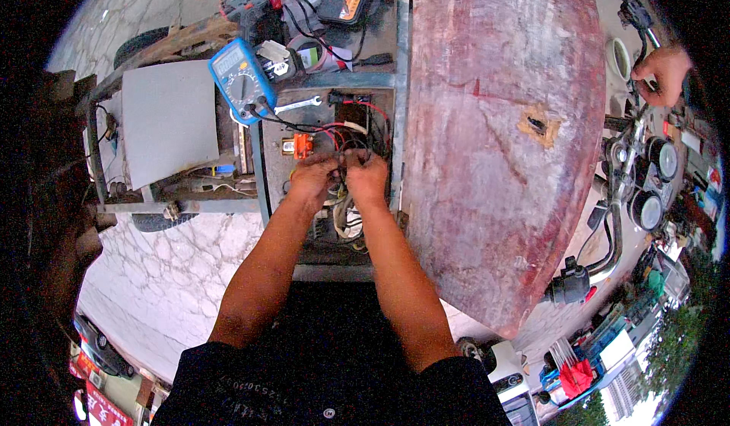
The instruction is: The person uses a multimeter to test voltage across wires in an open electrical compartment of a small vehicle. They repeatedly connect and disconnect probes to different wire terminals while another person assists by holding a screwdriver nearby. The person adjusts wire positions and checks readings throughout the clip.
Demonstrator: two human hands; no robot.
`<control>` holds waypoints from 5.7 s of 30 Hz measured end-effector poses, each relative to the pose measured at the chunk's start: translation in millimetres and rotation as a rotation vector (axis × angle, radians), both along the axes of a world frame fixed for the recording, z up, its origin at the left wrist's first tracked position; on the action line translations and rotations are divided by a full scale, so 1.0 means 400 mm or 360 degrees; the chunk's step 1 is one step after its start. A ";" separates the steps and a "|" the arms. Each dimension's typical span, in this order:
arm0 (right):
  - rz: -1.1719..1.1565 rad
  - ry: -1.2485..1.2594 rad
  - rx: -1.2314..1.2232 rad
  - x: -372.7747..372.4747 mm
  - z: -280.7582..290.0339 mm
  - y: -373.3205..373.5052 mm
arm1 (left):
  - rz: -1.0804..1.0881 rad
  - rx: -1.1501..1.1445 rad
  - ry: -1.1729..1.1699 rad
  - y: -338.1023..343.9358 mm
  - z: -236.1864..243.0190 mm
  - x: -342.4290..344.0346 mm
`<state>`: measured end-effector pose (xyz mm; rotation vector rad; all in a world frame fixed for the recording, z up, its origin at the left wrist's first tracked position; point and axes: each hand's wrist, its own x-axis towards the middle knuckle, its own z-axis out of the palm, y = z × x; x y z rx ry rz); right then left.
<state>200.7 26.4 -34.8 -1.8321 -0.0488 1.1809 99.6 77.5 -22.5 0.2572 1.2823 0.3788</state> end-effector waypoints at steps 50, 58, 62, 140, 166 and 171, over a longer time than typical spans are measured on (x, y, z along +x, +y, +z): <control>0.0350 0.0264 -0.0114 0.041 0.027 0.001 | -0.0342 0.0621 0.0453 -0.028 -0.019 0.004; 0.0097 0.0635 -0.0067 0.045 0.052 0.021 | -0.0236 0.0512 0.0250 -0.012 0.022 0.003; -0.0032 0.0692 0.0060 0.049 0.054 0.021 | -0.0172 0.0447 0.0202 -0.011 0.021 0.004; 0.0533 -0.0301 0.0168 0.028 0.062 -0.008 | -0.0655 0.0832 0.0340 0.007 -0.009 -0.003; -0.0158 0.0485 -0.0115 0.025 0.058 -0.004 | -0.0327 0.0827 0.0423 -0.022 0.044 0.049; 0.0006 0.0423 -0.0122 0.033 0.109 0.006 | -0.0031 0.0497 0.0284 -0.029 0.033 0.067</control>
